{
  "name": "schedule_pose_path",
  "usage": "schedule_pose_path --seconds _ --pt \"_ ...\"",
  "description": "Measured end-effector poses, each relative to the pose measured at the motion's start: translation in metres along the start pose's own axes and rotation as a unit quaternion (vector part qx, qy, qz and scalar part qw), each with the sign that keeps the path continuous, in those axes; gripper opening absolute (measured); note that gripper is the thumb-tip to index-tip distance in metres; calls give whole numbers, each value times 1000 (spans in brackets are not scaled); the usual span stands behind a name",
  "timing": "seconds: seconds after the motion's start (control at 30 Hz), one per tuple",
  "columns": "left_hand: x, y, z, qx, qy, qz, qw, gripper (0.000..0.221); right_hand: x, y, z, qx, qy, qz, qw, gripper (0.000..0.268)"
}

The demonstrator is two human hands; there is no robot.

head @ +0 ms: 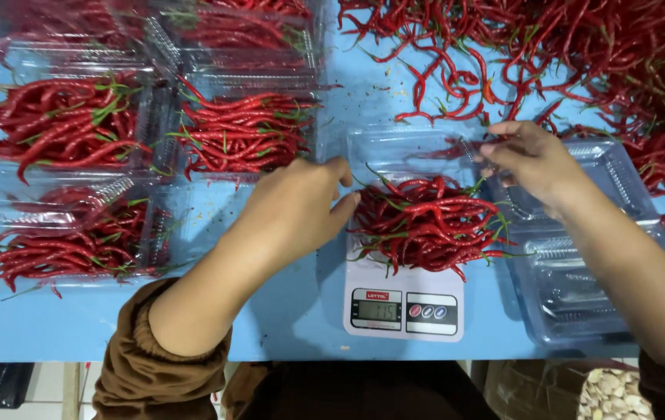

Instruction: The person sorts red chili peppers by hand, places them onto a digital scale to check their weight, and then transfers them into plastic containers.

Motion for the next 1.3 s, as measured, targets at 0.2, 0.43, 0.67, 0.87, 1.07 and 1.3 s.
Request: schedule_pose_path --seconds 0.2,0.43,0.67,0.87,1.07,1.3 --pt "3 1 0 24 17 33 999 34 7 7 5 -87 3 -3 996 53" --pt "9 19 6 76 21 -13 997 29 36 23 14 -83 176 12 981 38" --pt "20 42 -24 135 -93 -130 978 41 97 10 25 -148 212 132 957 39" --pt "19 6 -27 101 -114 -156 976 37 116 1 7 21 196 1 980 14" --pt "26 -26 -2 92 21 -81 992 56 120 -3 1 28 12 1 1000 67" --pt "37 -32 4 267 100 27 958 88 105 -7 -28 25 -21 78 996 55"
Point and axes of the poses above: each hand's wrist, its own x-axis away from the middle knuckle, its own y-axis out of the back of the hand, z = x × y, the point moved 8 cm from there along -x, towards the middle knuckle, and after that the axes turned 6 degrees about x, right-handed, at the moved point
